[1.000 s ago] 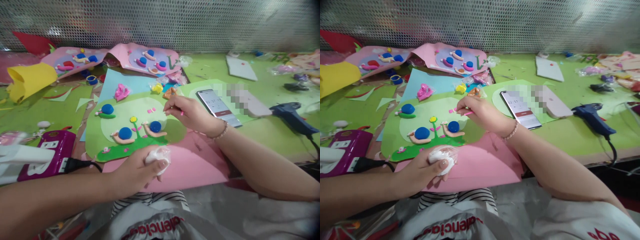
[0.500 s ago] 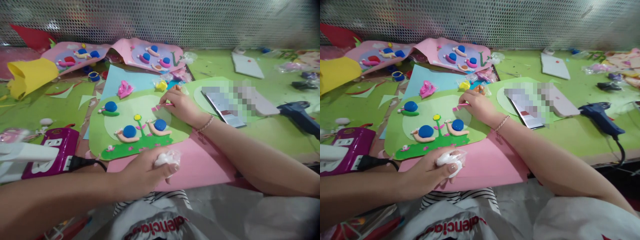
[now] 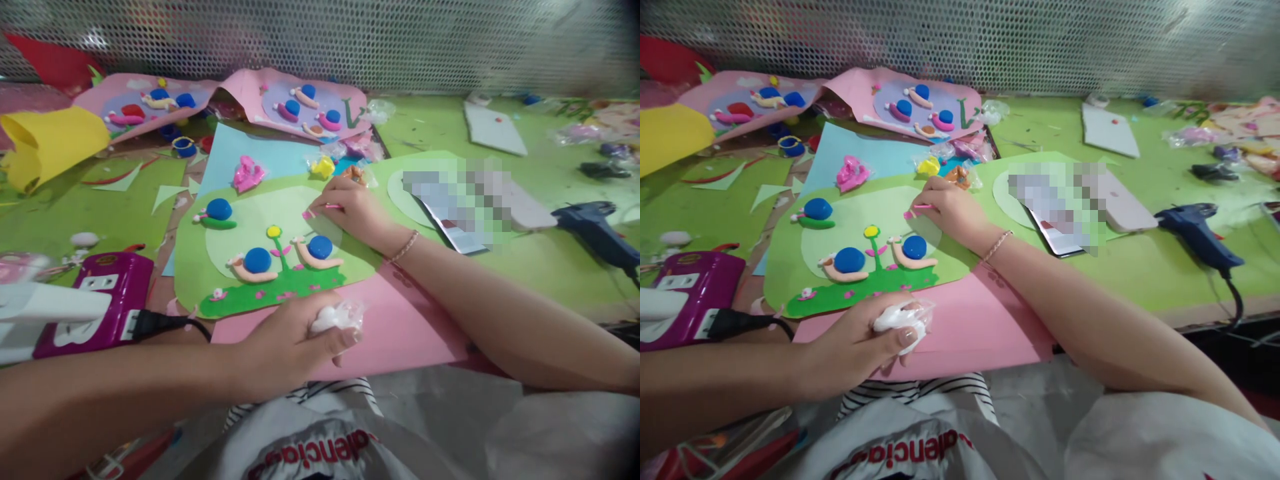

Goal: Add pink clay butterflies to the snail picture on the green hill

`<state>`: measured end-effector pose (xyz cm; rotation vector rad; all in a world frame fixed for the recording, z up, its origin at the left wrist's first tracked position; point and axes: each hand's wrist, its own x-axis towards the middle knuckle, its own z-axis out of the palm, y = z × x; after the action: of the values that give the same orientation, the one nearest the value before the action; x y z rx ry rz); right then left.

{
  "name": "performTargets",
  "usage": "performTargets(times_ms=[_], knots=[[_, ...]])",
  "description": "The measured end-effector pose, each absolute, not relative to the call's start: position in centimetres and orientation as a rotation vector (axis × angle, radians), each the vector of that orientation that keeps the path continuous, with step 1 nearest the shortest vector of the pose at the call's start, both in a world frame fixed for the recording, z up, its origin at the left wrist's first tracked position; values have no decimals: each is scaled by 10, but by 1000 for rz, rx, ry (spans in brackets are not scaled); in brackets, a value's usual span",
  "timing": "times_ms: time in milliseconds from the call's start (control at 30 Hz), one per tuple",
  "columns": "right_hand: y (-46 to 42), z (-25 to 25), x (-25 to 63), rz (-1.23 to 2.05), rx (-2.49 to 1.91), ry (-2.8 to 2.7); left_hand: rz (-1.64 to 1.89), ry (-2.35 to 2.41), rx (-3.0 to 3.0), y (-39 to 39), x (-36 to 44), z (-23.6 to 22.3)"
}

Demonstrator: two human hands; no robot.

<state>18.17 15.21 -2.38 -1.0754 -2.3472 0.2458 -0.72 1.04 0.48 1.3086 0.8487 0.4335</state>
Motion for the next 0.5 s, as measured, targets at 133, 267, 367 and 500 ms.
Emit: performTargets(times_ms=[133,267,367,500], knots=[[152,-23,182,292,-1062,-2341,416,843,1307,11,-8,4],[153,-24,182,282,-1035,-2333,427,860,1312,11,-7,5],[153,-24,183,264,-1009,-2337,417,878,1312,11,-7,6],[154,-24,184,237,-1007,-2321,421,883,1305,11,-8,6]])
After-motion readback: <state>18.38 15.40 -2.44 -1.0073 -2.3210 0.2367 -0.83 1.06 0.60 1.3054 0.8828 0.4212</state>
